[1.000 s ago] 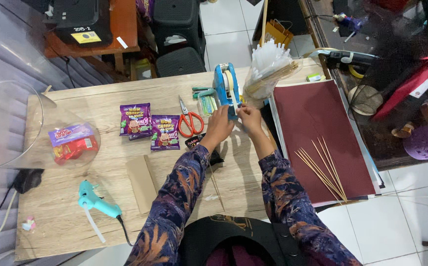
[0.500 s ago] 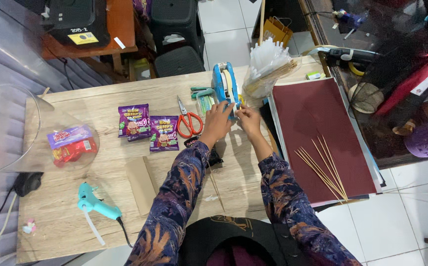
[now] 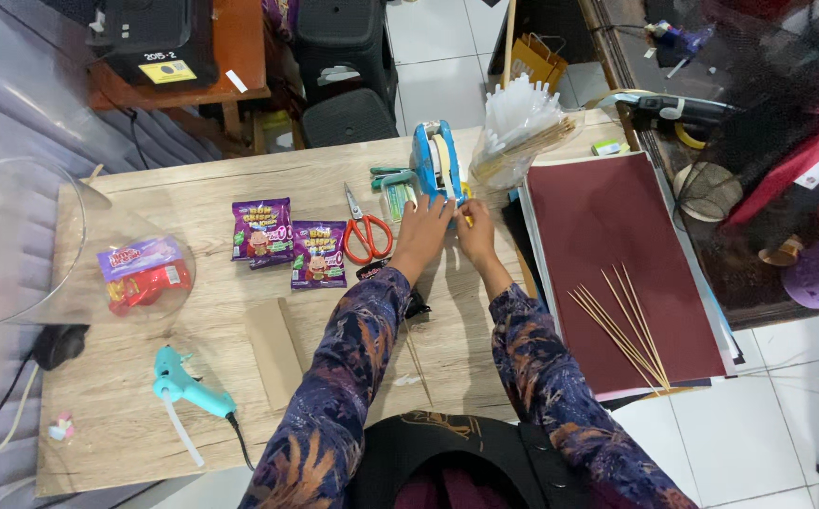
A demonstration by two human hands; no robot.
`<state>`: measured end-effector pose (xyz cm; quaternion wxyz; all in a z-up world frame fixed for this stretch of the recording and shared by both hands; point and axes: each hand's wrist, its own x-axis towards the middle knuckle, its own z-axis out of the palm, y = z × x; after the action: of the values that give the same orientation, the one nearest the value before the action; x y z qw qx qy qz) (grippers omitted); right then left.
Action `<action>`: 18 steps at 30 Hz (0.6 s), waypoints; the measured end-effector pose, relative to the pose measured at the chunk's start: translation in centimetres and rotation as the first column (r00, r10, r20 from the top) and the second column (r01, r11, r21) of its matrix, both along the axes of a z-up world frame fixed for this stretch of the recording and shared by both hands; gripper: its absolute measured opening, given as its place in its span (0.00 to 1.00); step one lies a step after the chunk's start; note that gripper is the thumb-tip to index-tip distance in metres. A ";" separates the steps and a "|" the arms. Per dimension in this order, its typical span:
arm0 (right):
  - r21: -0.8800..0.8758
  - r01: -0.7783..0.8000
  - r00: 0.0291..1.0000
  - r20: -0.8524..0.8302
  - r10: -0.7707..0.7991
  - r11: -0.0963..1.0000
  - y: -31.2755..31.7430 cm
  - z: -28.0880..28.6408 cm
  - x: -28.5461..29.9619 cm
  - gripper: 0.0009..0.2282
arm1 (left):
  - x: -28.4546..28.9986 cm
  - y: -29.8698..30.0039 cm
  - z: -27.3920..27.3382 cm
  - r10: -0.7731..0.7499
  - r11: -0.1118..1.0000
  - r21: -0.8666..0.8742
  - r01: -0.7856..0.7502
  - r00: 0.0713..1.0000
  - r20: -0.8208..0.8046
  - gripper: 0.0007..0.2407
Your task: The person attaches wooden skewers to small snack packets using a hot glue gun and secures them with rubber bands. They repeat this process for several packets and then place the finished skewers into a cardboard box.
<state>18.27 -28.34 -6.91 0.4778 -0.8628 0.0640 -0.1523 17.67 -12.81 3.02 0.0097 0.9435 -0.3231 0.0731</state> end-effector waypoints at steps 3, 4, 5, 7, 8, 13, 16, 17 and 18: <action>-0.040 -0.025 0.999 -0.022 0.024 0.999 -0.2 -0.2 0.2 0.04 | -0.3 0.1 0.3 -0.003 1.000 0.015 0.003 1.000 0.020 0.20; -0.041 -0.026 0.999 -0.022 0.026 0.999 -0.3 -0.4 0.3 0.04 | -0.5 0.1 0.6 -0.002 1.000 0.014 0.001 1.000 0.020 0.20; -0.081 -0.030 0.999 -0.025 0.028 0.996 -0.5 -0.6 0.4 0.04 | -0.7 0.1 1.0 -0.002 1.000 0.012 0.001 1.000 0.017 0.20; -0.121 -0.035 0.999 -0.025 0.032 0.992 -0.4 -0.2 0.1 0.04 | -0.6 0.1 1.2 0.000 1.000 0.009 0.000 1.000 0.017 0.19; -0.170 -0.095 0.994 -0.070 0.085 0.981 -0.3 0.3 -0.7 0.04 | -0.5 0.1 1.1 0.010 1.000 0.020 -0.010 1.000 -0.023 0.20; -0.252 -0.210 0.973 -0.144 0.177 0.945 -0.9 3.4 -4.1 0.05 | -1.3 -0.1 2.3 0.071 0.996 -0.031 -0.081 0.968 -0.242 0.25; -0.235 -0.284 0.948 -0.214 0.235 0.930 -1.3 3.6 -4.1 0.06 | -1.7 1.7 2.8 0.069 0.934 -0.299 -0.195 0.920 -0.385 0.27; -0.084 -0.346 0.917 -0.242 0.317 0.934 -0.8 5.1 -4.7 0.05 | -2.1 2.5 2.0 0.036 0.854 -0.442 -0.274 0.879 -0.475 0.24; 0.073 -0.402 0.874 -0.266 0.407 0.913 -0.1 6.2 -6.1 0.05 | -3.1 3.5 0.8 -0.009 0.743 -0.557 -0.370 0.828 -0.561 0.22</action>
<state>12.20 -28.46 -0.68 0.4919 -0.8661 -0.0506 0.0731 14.52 -9.30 3.81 0.4144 0.8912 -0.1650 -0.0825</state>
